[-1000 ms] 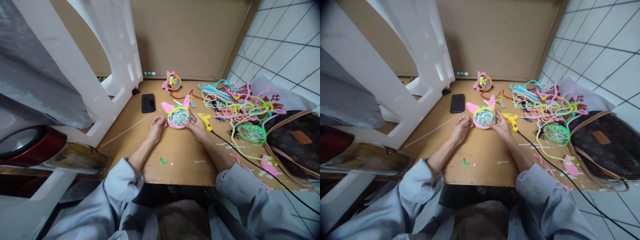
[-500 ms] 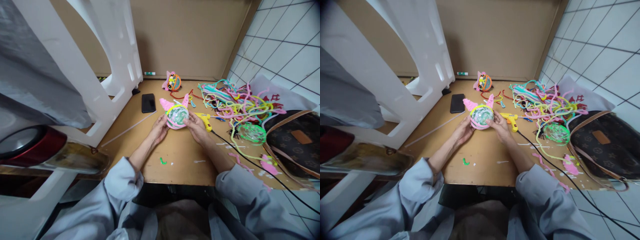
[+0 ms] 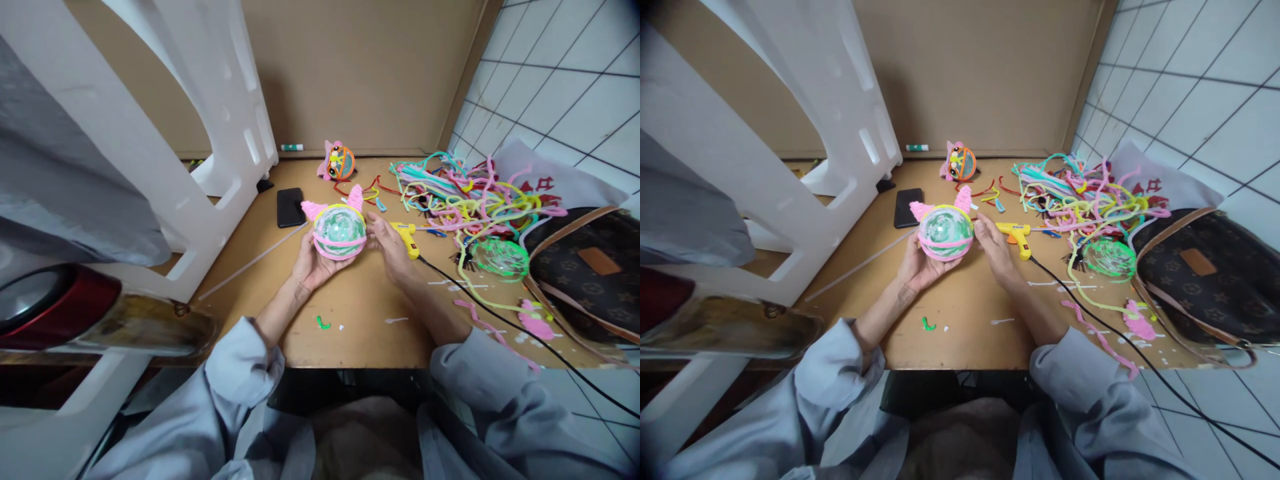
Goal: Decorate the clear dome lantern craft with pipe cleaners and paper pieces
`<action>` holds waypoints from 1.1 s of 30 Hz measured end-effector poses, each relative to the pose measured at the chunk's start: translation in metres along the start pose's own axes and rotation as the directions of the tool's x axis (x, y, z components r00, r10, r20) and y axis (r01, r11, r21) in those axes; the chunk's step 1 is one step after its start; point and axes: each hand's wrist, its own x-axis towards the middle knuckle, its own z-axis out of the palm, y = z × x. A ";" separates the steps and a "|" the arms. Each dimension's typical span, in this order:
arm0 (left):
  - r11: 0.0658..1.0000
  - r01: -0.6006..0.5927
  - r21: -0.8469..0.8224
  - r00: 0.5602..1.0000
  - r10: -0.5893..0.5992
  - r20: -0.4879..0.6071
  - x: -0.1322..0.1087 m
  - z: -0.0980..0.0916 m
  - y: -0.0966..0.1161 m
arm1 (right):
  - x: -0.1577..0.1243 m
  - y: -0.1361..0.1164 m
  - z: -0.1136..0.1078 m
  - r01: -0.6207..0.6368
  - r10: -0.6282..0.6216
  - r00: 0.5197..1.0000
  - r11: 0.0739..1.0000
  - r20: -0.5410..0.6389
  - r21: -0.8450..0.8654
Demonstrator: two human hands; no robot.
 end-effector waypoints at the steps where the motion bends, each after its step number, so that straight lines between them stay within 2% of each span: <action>1: 1.000 -0.009 -0.020 1.000 0.009 -0.015 -0.001 0.000 0.001 | 0.000 -0.002 -0.002 0.044 -0.046 0.999 0.998 -0.028 -0.053; 3: 0.998 -0.021 -0.054 0.999 0.019 -0.043 -0.002 0.001 0.003 | -0.002 -0.006 -0.005 0.178 -0.195 0.978 0.966 -0.077 -0.188; 5: 0.997 -0.014 -0.075 0.998 0.009 -0.059 -0.004 0.002 0.005 | -0.005 -0.011 -0.007 0.310 -0.361 0.927 0.889 -0.099 -0.338; 8: 0.997 0.007 -0.083 0.998 -0.013 -0.068 -0.005 0.003 0.006 | -0.009 -0.018 -0.005 0.440 -0.527 0.848 0.748 -0.043 -0.497; 12: 0.998 -0.001 -0.069 0.998 -0.004 -0.068 -0.005 0.001 0.005 | -0.013 -0.023 0.001 0.585 -0.679 0.733 0.599 0.042 -0.547; 14: 0.999 -0.016 -0.047 0.998 0.013 -0.066 -0.004 0.000 0.004 | -0.014 -0.023 0.003 0.623 -0.719 0.692 0.552 0.061 -0.554; 20: 1.000 -0.016 0.019 0.998 0.017 -0.054 -0.004 0.000 0.000 | -0.013 -0.015 0.001 0.647 -0.712 0.691 0.533 0.124 -0.546; 29: 1.000 -0.012 0.029 0.999 0.013 -0.044 -0.004 -0.001 0.003 | -0.015 -0.013 -0.001 0.620 -0.650 0.740 0.560 0.173 -0.550; 33: 0.999 -0.007 0.048 0.999 0.009 -0.042 -0.004 0.002 0.003 | -0.015 -0.014 -0.003 0.636 -0.658 0.731 0.560 0.181 -0.530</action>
